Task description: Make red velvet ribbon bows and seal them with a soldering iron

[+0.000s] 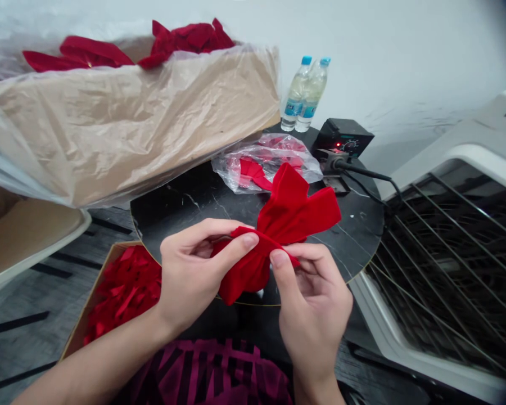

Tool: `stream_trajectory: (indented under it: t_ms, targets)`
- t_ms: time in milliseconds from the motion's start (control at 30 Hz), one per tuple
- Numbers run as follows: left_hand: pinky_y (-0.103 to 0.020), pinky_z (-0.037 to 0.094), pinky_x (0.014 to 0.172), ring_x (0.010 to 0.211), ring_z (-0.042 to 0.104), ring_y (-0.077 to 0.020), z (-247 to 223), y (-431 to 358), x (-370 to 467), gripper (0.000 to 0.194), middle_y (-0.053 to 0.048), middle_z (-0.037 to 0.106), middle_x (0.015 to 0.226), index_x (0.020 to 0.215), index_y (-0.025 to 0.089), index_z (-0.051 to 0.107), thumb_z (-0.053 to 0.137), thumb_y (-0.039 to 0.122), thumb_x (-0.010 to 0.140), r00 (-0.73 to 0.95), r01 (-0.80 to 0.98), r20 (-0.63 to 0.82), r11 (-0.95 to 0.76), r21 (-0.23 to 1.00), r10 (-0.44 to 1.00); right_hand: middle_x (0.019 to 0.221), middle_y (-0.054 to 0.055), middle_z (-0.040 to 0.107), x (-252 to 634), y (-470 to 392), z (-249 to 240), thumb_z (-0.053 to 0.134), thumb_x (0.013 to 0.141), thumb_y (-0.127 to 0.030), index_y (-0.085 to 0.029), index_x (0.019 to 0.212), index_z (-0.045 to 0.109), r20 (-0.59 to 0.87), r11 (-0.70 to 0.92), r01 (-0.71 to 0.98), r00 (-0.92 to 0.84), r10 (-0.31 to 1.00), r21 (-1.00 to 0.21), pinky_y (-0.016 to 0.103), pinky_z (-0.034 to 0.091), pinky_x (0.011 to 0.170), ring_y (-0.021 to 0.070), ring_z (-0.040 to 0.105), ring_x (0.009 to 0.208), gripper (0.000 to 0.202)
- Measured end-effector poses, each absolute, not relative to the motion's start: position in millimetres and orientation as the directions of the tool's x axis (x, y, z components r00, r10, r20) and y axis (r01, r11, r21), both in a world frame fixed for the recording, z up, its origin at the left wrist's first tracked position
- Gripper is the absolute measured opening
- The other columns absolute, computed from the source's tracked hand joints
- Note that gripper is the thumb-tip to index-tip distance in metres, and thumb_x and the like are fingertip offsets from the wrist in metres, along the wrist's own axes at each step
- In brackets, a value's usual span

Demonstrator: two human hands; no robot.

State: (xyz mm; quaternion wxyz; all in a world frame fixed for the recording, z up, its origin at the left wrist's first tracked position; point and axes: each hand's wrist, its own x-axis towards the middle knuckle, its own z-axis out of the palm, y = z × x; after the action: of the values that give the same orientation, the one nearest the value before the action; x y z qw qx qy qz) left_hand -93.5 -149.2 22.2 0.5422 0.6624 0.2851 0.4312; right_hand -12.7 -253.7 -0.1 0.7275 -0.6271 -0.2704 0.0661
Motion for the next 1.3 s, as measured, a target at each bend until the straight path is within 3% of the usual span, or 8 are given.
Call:
stream_trajectory:
  t_ms: [200,333,567,767,900,1033,1167,1300]
  targets:
    - [-0.014,0.057,0.067,0.070,0.072,-0.0094,25.6,-145.7,-92.3,0.005,0.001,0.080,0.081,0.082,0.023,0.082,0.084,0.026,0.079,0.596,-0.120,-0.008,0.099,0.988,0.803,0.077,-0.003,0.070,-12.4,-251.1,-1.4,0.073,0.090,-0.018,-0.021,0.089,0.067,0.310,0.232,0.230,0.855,0.416,-0.945,0.013,0.058,0.062,0.0080,0.071,0.068,0.007]
    - [-0.013,0.057,0.065,0.067,0.071,-0.0091,24.4,-139.2,-91.9,0.009,-0.001,0.081,0.081,0.083,0.019,0.081,0.085,0.017,0.076,0.685,-0.107,-0.165,0.322,0.941,0.709,0.077,-0.003,0.070,-10.2,-250.4,-4.4,0.073,0.088,-0.017,-0.021,0.087,0.068,0.329,0.244,0.246,0.853,0.405,-0.938,0.015,0.059,0.062,0.0095,0.071,0.068,0.007]
    - [-0.009,0.054,0.070,0.069,0.071,-0.0065,24.5,-121.1,-88.9,0.018,-0.001,0.080,0.077,0.083,0.015,0.080,0.087,0.006,0.069,0.801,-0.043,-0.212,0.406,0.913,0.560,0.078,-0.002,0.070,-0.7,-255.6,-8.2,0.074,0.087,-0.015,-0.022,0.088,0.070,0.384,0.239,0.308,0.825,0.415,-0.921,0.017,0.059,0.063,0.0103,0.070,0.069,0.008]
    - [-0.009,0.052,0.066,0.066,0.070,-0.0056,18.5,-110.5,-83.7,0.018,-0.001,0.077,0.073,0.084,0.014,0.078,0.090,0.013,0.070,0.863,-0.013,-0.289,0.591,0.807,0.413,0.078,-0.001,0.070,11.4,-258.3,-9.7,0.074,0.087,-0.016,-0.021,0.089,0.069,0.373,0.275,0.265,0.782,0.499,-0.924,0.019,0.059,0.064,0.0111,0.069,0.069,0.008]
    - [-0.016,0.052,0.062,0.063,0.068,-0.0085,8.3,-104.0,-83.4,0.024,0.000,0.074,0.072,0.091,0.018,0.071,0.088,0.016,0.073,0.918,0.053,-0.288,0.638,0.768,0.271,0.080,-0.002,0.069,13.1,-258.5,-9.7,0.073,0.088,-0.014,-0.022,0.091,0.069,0.376,0.291,0.251,0.749,0.546,-0.923,0.017,0.058,0.066,0.0103,0.069,0.072,0.009]
    - [-0.018,0.053,0.066,0.066,0.070,-0.0098,-1.0,-99.9,-82.6,0.026,-0.001,0.074,0.076,0.087,0.017,0.069,0.090,0.019,0.072,0.935,0.074,-0.282,0.661,0.746,0.214,0.082,-0.003,0.069,13.0,-258.7,-8.5,0.072,0.090,-0.014,-0.024,0.094,0.069,0.369,0.295,0.235,0.722,0.585,-0.926,0.014,0.057,0.067,0.0085,0.069,0.074,0.011]
    - [-0.019,0.055,0.067,0.068,0.070,-0.0116,-1.5,-100.7,-79.2,0.029,-0.003,0.075,0.077,0.083,0.014,0.075,0.095,0.024,0.064,0.911,0.083,-0.314,0.625,0.776,0.268,0.083,-0.003,0.069,12.8,-260.1,-7.5,0.072,0.090,-0.015,-0.024,0.094,0.069,0.359,0.239,0.269,0.734,0.577,-0.933,0.015,0.055,0.066,0.0086,0.068,0.074,0.010]
    - [-0.016,0.052,0.066,0.064,0.066,-0.0087,7.0,-106.4,-78.6,0.020,-0.001,0.074,0.070,0.076,0.013,0.079,0.093,0.021,0.064,0.877,0.029,-0.256,0.487,0.873,0.407,0.087,-0.001,0.070,13.4,-259.9,-10.7,0.073,0.090,-0.017,-0.024,0.096,0.070,0.367,0.171,0.330,0.744,0.558,-0.928,0.021,0.056,0.072,0.0120,0.068,0.079,0.010]
